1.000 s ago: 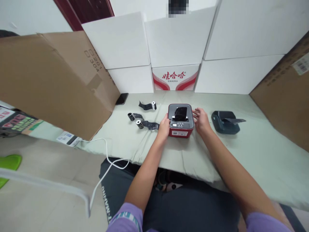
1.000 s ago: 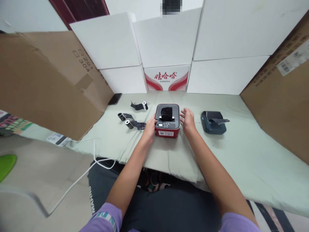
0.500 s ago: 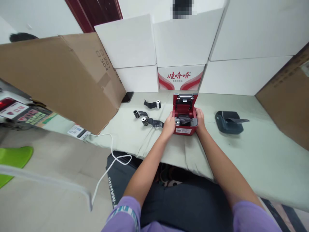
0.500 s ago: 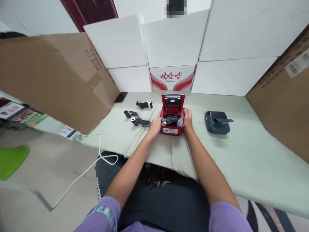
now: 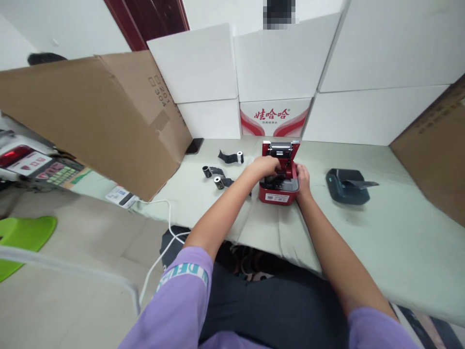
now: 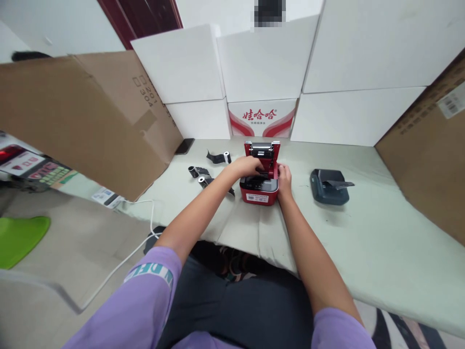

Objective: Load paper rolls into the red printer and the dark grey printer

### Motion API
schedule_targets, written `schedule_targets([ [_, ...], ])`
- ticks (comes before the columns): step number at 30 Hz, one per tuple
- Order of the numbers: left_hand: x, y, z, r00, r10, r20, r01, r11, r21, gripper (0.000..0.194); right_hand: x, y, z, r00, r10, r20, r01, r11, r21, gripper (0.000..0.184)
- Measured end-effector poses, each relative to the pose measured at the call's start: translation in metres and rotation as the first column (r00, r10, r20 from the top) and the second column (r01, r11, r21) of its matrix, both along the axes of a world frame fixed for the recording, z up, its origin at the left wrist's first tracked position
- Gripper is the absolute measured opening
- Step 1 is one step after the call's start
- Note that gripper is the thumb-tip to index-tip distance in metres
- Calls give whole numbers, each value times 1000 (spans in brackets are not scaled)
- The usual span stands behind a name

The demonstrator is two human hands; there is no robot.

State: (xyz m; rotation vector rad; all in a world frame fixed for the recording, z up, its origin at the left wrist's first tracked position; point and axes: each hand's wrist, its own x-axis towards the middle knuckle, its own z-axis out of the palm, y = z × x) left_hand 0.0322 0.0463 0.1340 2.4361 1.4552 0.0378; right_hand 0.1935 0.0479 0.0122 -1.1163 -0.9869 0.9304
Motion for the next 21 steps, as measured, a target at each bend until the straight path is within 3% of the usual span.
schedule_targets([
  [3, 9, -3, 6, 990, -15, -144, 8, 999, -47, 32, 1, 4, -5, 999, -8, -33, 9, 1000, 29, 42],
  [6, 7, -10, 10, 990, -17, -143, 21, 999, 25, 36, 0, 6, -7, 999, -11, -43, 13, 999, 44, 45],
  [8, -4, -16, 14, 1000, -13, -6, 14, 996, 84, 35, 0, 6, -7, 999, -17, -43, 19, 999, 49, 46],
  [10, -23, -23, 17, 972, -14, 235, -17, 991, 130, 37, 0, 5, -7, 999, -10, -43, 12, 999, 50, 47],
  [13, -63, -30, 16, 783, 71, 618, -206, 967, 149, 45, 0, 4, -6, 999, -8, -34, 10, 999, 47, 46],
  [16, -107, -26, 5, 613, 170, 772, -451, 877, 165, 49, 1, 5, -7, 999, -23, -24, 25, 998, 53, 47],
  [18, -132, -19, -7, 602, 248, 759, -563, 806, 183, 49, 1, 6, -9, 1000, -24, -21, 25, 998, 55, 48],
  [21, -155, -6, -26, 619, 494, 611, -698, 703, 138, 47, 1, 7, -10, 1000, -18, -25, 19, 999, 51, 49],
])
